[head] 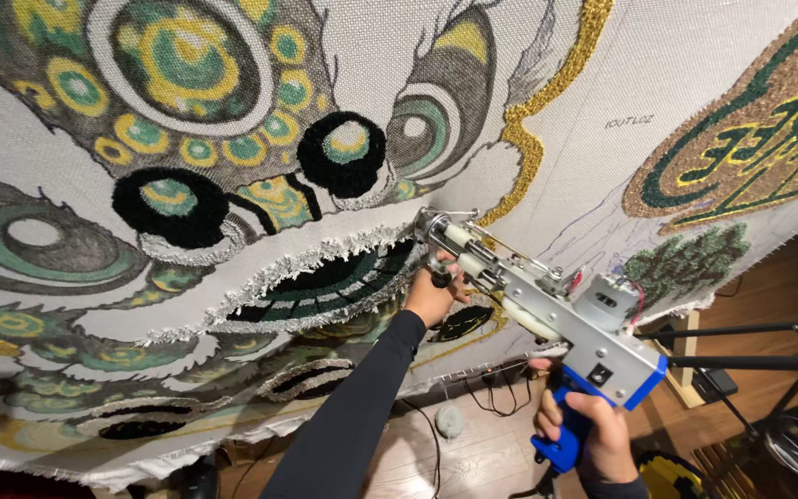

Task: The person uses a handheld electric tufting gun to apply yarn into a stretched canvas, following a pre-drawn design of a stylized face. The operator guides the tool along the contours of the artwork, filling in specific sections with dark-colored yarn while maintaining a steady hand.

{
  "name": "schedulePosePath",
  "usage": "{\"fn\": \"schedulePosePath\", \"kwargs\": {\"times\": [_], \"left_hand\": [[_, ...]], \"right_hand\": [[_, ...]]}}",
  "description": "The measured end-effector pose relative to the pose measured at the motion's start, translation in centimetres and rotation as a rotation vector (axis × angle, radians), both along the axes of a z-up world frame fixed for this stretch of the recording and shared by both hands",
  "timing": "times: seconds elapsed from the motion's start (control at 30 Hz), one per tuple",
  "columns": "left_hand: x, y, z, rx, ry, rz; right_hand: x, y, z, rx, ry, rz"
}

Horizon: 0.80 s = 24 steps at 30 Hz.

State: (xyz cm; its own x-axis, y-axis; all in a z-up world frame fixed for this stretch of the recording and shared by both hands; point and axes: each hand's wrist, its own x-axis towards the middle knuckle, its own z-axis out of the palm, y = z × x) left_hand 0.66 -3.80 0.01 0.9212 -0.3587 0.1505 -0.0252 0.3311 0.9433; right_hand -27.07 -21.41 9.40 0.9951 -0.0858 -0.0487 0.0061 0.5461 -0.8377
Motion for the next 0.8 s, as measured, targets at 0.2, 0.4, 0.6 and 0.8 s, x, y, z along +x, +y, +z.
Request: {"fn": "schedulePosePath", "kwargs": {"times": [0.2, 0.4, 0.6, 0.8], "left_hand": [[-3.1, -0.9, 0.2, 0.122, -0.051, -0.117], [-7.1, -1.2, 5.7, 0.403, -0.037, -0.025], [-8.3, -0.1, 7.1, 0.291, -0.162, -0.049], [-9.5, 1.2, 5.4, 0.452, 0.007, -0.054]], "right_hand": [[-2.0, -3.6, -1.2, 0.107, -0.028, 0.099], [-4.4, -5.0, -1.9, 0.103, -0.086, 0.051], [-4.7, -4.6, -2.5, 0.097, -0.081, 0.037], [-4.7, -3.8, -3.3, 0.118, 0.007, 0.051]]}}
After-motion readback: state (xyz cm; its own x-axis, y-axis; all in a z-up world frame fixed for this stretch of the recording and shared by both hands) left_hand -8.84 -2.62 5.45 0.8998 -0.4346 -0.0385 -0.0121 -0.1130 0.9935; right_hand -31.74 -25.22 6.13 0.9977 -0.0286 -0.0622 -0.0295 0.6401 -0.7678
